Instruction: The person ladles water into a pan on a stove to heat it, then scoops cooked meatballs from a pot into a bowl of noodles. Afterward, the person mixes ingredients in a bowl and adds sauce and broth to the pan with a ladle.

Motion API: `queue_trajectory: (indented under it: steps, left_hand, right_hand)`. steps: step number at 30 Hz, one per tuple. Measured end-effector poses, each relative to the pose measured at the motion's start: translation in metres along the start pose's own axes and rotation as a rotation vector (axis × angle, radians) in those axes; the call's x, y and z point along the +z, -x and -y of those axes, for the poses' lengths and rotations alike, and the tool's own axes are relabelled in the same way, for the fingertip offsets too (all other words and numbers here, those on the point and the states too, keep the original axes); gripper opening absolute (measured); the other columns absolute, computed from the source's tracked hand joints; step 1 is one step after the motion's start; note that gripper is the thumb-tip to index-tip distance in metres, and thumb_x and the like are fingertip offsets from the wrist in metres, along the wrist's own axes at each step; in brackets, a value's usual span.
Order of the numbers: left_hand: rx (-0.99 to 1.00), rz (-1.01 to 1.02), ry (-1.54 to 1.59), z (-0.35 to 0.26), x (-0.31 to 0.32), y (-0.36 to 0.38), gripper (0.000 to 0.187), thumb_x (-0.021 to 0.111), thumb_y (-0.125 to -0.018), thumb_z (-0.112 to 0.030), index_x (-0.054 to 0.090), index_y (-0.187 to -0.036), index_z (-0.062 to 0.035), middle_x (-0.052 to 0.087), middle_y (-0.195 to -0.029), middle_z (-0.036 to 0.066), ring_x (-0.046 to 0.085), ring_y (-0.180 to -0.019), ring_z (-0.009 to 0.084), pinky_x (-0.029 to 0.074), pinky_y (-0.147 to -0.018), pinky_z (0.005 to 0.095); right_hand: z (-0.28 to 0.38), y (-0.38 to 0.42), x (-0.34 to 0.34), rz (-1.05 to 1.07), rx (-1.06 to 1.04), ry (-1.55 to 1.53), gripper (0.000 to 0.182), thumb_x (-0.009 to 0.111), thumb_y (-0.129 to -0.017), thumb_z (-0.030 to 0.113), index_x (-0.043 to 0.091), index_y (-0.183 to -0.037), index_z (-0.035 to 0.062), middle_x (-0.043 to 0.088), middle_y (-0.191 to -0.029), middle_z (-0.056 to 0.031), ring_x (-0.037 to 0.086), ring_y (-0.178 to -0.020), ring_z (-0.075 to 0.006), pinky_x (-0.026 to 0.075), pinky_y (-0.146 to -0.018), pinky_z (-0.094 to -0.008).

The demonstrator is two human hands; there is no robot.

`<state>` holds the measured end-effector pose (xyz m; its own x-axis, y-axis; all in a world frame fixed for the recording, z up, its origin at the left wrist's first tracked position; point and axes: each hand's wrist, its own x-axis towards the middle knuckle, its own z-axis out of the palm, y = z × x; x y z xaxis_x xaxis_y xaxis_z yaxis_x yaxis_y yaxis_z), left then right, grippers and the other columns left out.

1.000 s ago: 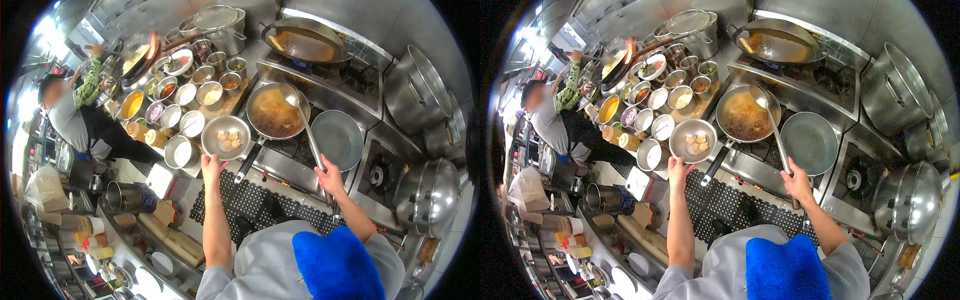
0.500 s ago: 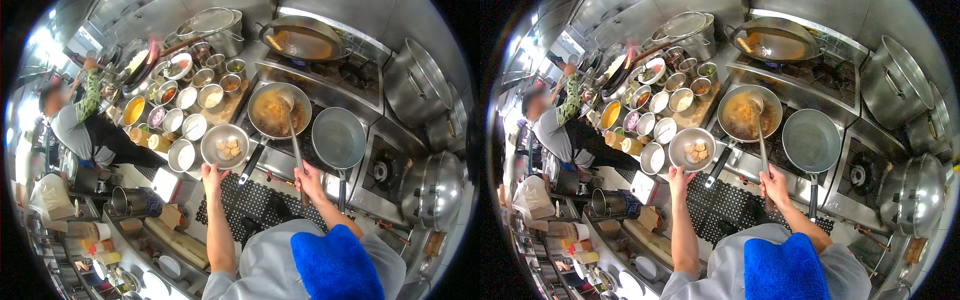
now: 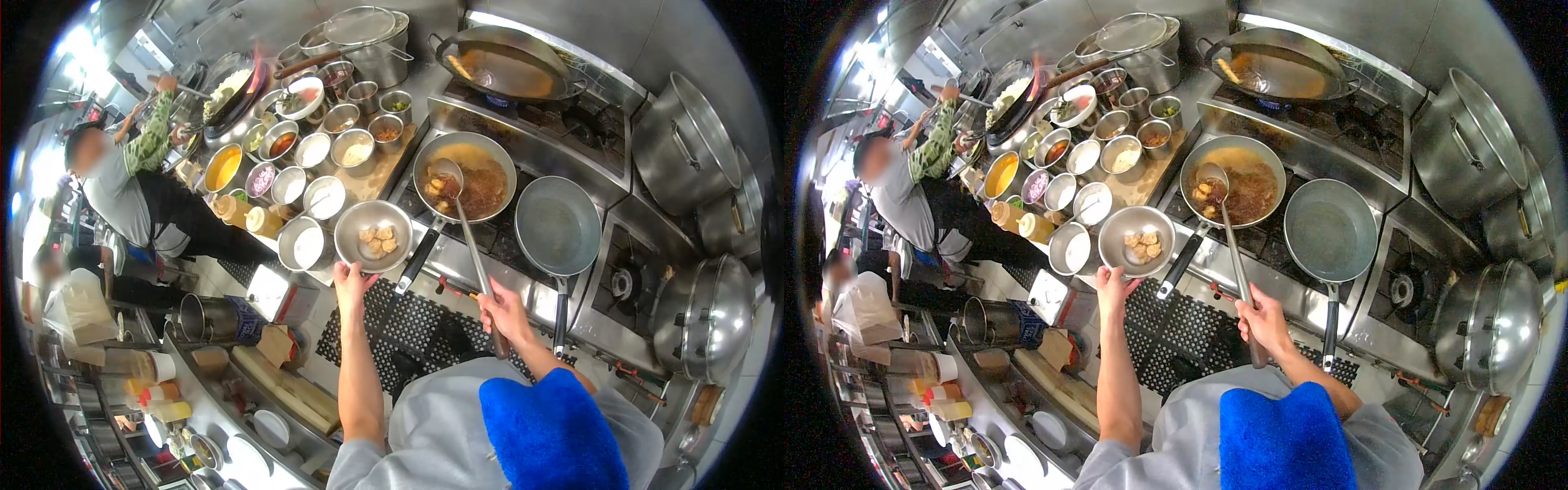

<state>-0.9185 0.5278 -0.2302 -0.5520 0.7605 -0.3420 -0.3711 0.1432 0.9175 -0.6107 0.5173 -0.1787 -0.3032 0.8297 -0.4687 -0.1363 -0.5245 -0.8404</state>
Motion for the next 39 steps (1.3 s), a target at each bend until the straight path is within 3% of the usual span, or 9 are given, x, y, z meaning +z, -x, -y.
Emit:
queue_trajectory:
  steps: [7, 22, 27, 30, 33, 39]
  left_hand:
    - [-0.026, 0.026, -0.01, 0.001, 0.005, -0.002, 0.017, 0.049, -0.088, -0.006, 0.04, -0.101, -0.0002, 0.052, -0.099, 0.013, 0.064, -0.081, 0.0268, 0.06, -0.067, 0.0336]
    - [-0.008, 0.056, -0.027, 0.001, 0.017, -0.007, 0.013, 0.049, -0.088, -0.009, 0.039, -0.095, -0.0037, 0.054, -0.1, 0.013, 0.065, -0.077, 0.0279, 0.058, -0.063, 0.0316]
    - [-0.016, 0.051, -0.049, 0.007, 0.017, -0.014, 0.013, 0.049, -0.087, -0.007, 0.039, -0.096, -0.0031, 0.054, -0.1, 0.013, 0.065, -0.078, 0.0276, 0.059, -0.062, 0.0325]
    - [-0.044, 0.076, -0.053, 0.013, 0.019, -0.026, 0.021, 0.049, -0.088, -0.008, 0.041, -0.105, 0.002, 0.051, -0.104, 0.015, 0.063, -0.084, 0.0269, 0.06, -0.063, 0.0325]
    - [-0.02, 0.041, -0.106, 0.022, 0.025, -0.039, 0.021, 0.048, -0.089, -0.008, 0.04, -0.104, 0.0035, 0.05, -0.103, 0.016, 0.062, -0.083, 0.0264, 0.06, -0.063, 0.0327]
    - [-0.049, 0.027, -0.173, 0.031, 0.039, -0.053, 0.018, 0.049, -0.088, -0.007, 0.04, -0.098, 0.004, 0.048, -0.096, 0.013, 0.06, -0.08, 0.0232, 0.061, -0.061, 0.0342]
  right_hand:
    - [0.001, 0.029, -0.003, 0.016, 0.018, 0.159, 0.06, 0.055, -0.088, 0.003, 0.032, -0.142, 0.011, 0.046, -0.064, 0.0013, 0.046, -0.047, -0.0072, 0.042, -0.038, -0.0239]
    - [0.015, 0.062, -0.025, 0.016, -0.014, 0.402, 0.063, 0.058, -0.086, 0.003, 0.03, -0.142, 0.0061, 0.048, -0.065, 0.0018, 0.046, -0.046, -0.0063, 0.042, -0.039, -0.0236]
    - [0.021, 0.055, -0.044, 0.055, 0.015, 0.256, 0.061, 0.056, -0.086, 0.001, 0.03, -0.141, 0.0033, 0.047, -0.061, 0.001, 0.045, -0.045, -0.0064, 0.04, -0.038, -0.0227]
    - [0.027, 0.052, -0.052, 0.089, 0.039, 0.167, 0.061, 0.055, -0.087, 0.0, 0.028, -0.142, 0.0023, 0.047, -0.064, 0.0001, 0.044, -0.045, -0.0068, 0.039, -0.038, -0.0229]
    - [0.033, 0.05, -0.052, 0.12, 0.067, 0.123, 0.062, 0.053, -0.087, -0.001, 0.026, -0.142, 0.0015, 0.047, -0.072, -0.0013, 0.045, -0.047, -0.0077, 0.039, -0.038, -0.0236]
    - [0.044, 0.063, -0.023, 0.073, 0.064, 0.092, 0.061, 0.055, -0.087, 0.0, 0.029, -0.142, 0.0037, 0.046, -0.064, 0.0002, 0.044, -0.047, -0.0078, 0.04, -0.039, -0.0234]
